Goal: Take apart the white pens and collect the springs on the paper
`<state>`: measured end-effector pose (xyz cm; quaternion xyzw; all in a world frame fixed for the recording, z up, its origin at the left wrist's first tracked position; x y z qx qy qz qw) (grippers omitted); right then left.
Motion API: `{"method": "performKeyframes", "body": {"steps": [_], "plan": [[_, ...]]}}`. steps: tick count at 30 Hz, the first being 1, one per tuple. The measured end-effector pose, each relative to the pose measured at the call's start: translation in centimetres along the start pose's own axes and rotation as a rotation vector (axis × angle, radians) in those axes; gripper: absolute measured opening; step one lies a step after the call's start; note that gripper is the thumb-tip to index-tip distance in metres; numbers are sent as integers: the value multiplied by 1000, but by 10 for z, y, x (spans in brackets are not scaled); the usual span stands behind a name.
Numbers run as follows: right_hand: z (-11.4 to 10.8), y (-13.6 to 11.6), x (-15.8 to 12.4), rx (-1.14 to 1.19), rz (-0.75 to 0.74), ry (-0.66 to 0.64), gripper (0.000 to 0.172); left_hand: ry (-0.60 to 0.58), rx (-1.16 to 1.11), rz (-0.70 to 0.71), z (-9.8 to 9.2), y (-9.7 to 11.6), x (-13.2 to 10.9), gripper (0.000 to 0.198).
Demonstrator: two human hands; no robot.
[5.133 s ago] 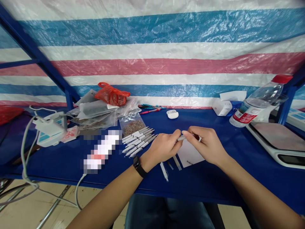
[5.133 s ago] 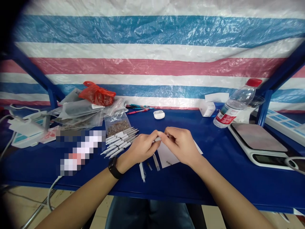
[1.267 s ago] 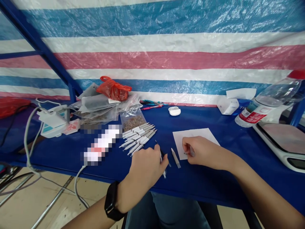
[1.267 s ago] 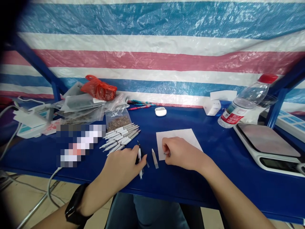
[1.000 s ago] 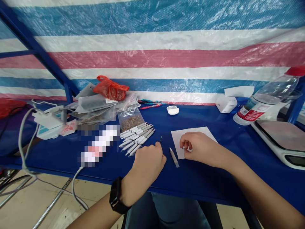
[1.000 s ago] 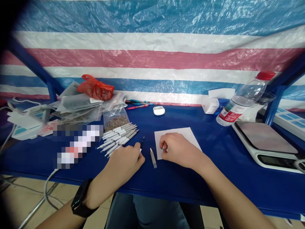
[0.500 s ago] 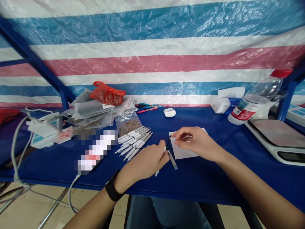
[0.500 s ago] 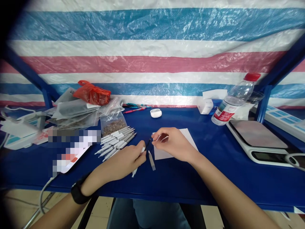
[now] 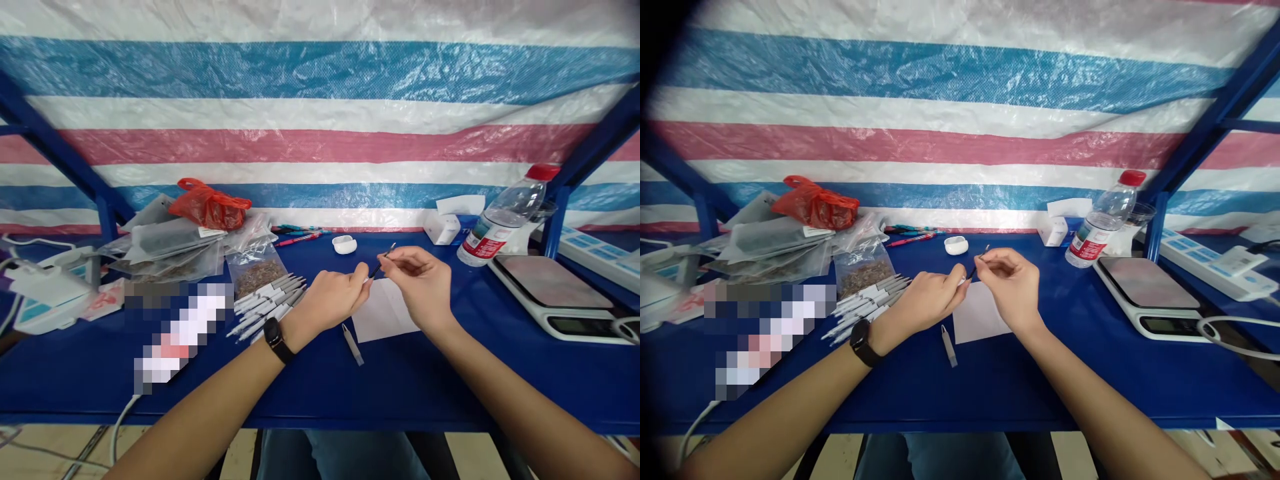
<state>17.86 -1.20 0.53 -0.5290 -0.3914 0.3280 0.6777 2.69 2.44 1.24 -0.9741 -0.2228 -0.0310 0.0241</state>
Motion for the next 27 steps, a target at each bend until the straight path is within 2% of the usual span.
{"method": "performKeyframes", "body": {"steps": [3,5,13,20,24,27], "plan": [[-5,-7,3,89,-98,127,20,16,20,10,7,-6,-3,32],[-7,-10,3,120,-151,169,21,18,26,9,10,-10,-5,33],[1,-15,-16,-1,-283,114,20,122,-134,22,6,-7,-11,28],[0,-22,-17,-7,-317,235,30,133,-185,44,4,0,-13,30],[3,-18,-21,4,-335,183,26,182,-221,69,2,5,-14,31],[4,-15,-24,-6,-325,60,17,223,-272,65,3,4,-16,30]]}}
Point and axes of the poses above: each hand's wrist, its own x-axis towards the middle knuckle, its own z-axis out of the palm, y = z × x, the point moved 2 cm from there along x, towards the middle knuckle, and after that the axes turned 14 degrees about z, right-handed, at the moved point
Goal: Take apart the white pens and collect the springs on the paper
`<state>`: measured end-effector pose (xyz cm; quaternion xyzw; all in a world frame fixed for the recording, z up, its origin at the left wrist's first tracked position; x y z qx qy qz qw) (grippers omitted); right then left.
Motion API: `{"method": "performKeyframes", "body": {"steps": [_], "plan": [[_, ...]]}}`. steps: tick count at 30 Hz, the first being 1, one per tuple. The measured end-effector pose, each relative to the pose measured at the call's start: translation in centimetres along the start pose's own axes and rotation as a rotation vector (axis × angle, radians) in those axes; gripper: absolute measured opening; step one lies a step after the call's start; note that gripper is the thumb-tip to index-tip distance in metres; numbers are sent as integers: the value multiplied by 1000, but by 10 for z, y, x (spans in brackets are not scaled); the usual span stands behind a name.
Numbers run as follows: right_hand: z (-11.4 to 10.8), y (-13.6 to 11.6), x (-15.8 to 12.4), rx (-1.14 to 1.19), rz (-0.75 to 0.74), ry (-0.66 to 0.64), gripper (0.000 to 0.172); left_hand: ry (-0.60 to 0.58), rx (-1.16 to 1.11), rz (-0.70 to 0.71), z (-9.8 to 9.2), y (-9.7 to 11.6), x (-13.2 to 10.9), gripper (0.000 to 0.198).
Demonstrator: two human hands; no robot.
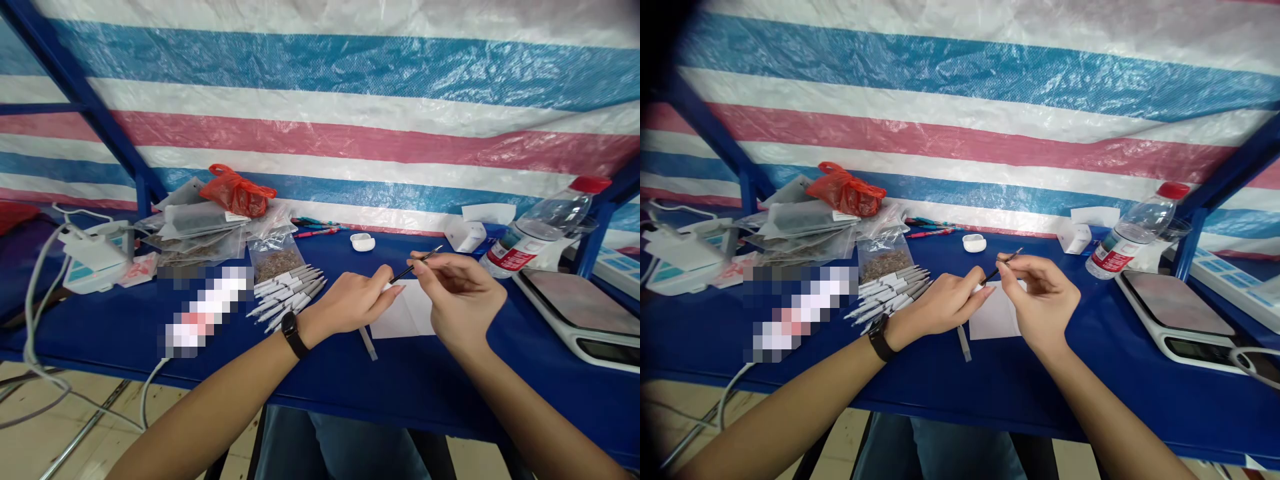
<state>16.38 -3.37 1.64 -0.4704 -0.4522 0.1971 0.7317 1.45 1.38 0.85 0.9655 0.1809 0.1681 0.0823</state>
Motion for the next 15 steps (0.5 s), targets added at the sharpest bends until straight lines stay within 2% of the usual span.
{"method": "performKeyframes", "body": {"steps": [4,7,10,13,15], "plan": [[-2,0,3,7,56,-130,15,29,-37,-35,2,-6,-2,30],[-7,-1,11,57,97,-80,21,44,-43,-69,4,-12,-2,28],[-9,4,17,44,222,-85,29,61,-46,-105,4,-17,-2,26],[-6,12,17,-67,385,-240,37,93,-54,-135,2,-21,-4,25],[-2,15,13,-151,432,-384,44,110,-66,-147,2,-23,-5,26]]}}
Point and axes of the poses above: each hand's wrist, its own x-axis towards the middle knuckle, its own z-axis out of the palm, y = z × x, the point moved 2 cm from there along x, towards the middle knuckle, and after that the axes turned 14 degrees about z, right-handed, at the moved point
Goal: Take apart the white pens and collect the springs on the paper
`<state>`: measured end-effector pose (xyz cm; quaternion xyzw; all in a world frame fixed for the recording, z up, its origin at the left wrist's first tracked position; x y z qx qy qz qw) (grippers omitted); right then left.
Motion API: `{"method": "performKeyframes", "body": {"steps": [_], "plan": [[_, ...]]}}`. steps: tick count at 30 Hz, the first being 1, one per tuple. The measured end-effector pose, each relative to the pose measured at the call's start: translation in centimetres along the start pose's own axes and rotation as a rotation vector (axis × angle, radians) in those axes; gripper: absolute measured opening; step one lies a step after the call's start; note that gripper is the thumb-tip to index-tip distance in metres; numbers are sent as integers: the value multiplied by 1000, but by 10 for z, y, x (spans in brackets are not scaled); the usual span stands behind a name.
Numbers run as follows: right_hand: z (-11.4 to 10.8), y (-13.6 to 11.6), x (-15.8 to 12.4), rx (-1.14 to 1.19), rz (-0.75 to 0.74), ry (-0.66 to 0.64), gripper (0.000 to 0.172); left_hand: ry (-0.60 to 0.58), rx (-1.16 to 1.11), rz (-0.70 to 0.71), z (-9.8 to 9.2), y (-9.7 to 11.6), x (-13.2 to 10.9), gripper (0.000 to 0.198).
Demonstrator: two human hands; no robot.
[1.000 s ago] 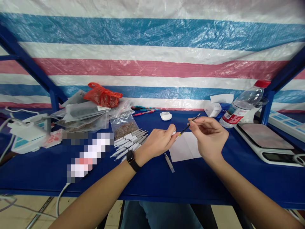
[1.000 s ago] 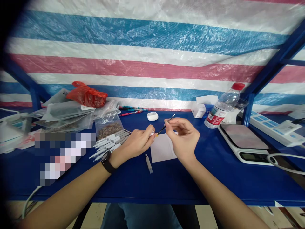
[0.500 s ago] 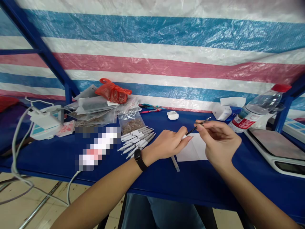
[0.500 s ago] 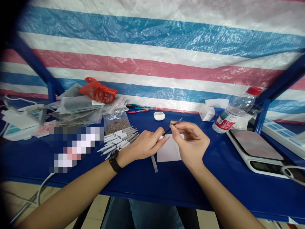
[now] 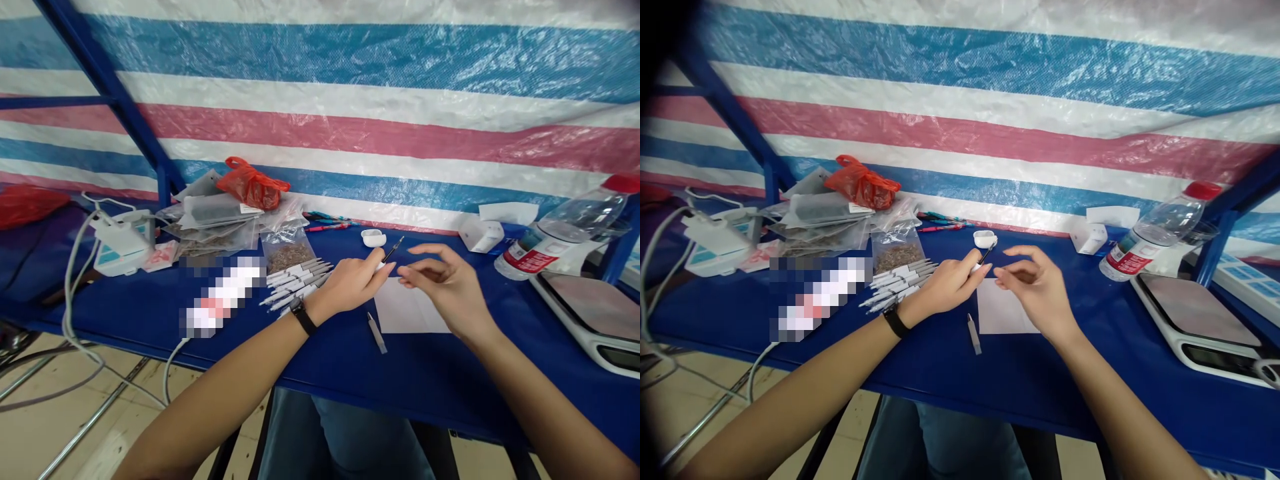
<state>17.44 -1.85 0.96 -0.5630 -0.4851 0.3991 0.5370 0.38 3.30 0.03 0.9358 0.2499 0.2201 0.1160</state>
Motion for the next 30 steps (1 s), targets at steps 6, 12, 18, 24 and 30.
{"method": "performKeyframes", "body": {"steps": [6,12,18,24,30], "plan": [[11,1,-10,-257,101,-241,48,-62,-20,-14,5,-3,0,21],[18,3,-17,-367,299,-394,33,-27,11,-60,3,-5,1,24],[36,4,-33,-732,435,-412,12,-21,3,-53,5,-7,2,25],[38,6,-34,-633,464,-428,17,-10,-27,15,10,-5,2,27],[13,-10,-16,-74,-3,1,32,26,-15,103,11,-4,0,35]]}}
Point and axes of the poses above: each hand's wrist, its own x-axis towards the middle knuckle, its own z-axis out of the palm, y = z × x, the point moved 2 cm from there along x, towards the middle knuckle, and after that the axes turned 14 degrees about z, right-handed, at the moved point
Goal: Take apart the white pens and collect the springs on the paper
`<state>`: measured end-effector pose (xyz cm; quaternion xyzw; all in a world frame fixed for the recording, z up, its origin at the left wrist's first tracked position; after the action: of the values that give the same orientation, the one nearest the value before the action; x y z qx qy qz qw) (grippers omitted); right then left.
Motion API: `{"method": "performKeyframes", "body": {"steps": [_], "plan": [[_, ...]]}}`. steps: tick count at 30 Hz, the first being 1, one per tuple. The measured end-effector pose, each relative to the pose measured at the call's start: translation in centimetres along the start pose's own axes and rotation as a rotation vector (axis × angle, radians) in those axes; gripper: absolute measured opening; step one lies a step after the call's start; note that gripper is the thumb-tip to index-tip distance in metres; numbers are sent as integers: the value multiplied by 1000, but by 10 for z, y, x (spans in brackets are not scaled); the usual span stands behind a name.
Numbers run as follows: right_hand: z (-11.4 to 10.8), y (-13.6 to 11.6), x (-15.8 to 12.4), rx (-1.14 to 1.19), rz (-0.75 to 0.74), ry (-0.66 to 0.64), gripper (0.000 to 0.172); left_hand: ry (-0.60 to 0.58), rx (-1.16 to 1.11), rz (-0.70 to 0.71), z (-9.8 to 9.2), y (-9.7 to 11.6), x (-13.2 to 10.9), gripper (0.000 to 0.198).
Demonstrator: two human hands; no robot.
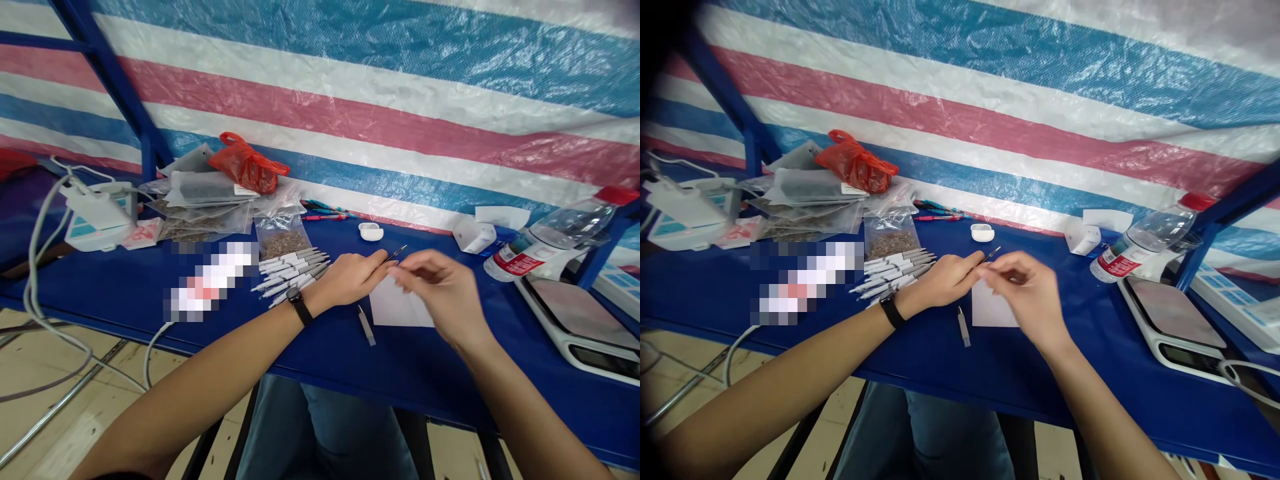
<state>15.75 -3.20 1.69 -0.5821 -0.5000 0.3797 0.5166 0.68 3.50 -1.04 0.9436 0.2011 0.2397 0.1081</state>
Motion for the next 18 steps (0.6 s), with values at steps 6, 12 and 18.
{"method": "performKeyframes", "body": {"steps": [6,12,18], "plan": [[-15,-4,8,205,-170,389,32,88,-20,147,4,7,-2,47],[-11,2,10,232,-72,266,36,123,-31,208,6,11,-2,51],[-13,1,11,278,-74,242,39,135,-30,205,6,9,-2,51]]}}
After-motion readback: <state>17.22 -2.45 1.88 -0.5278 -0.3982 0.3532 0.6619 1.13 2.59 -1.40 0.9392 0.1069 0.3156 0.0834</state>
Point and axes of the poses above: each hand's wrist, its own x-axis towards the middle knuckle, its own z-axis out of the palm, y = z × x, the point moved 2 cm from there along x, towards the middle knuckle, and after that the axes turned 14 degrees about z, right-handed, at the moved point
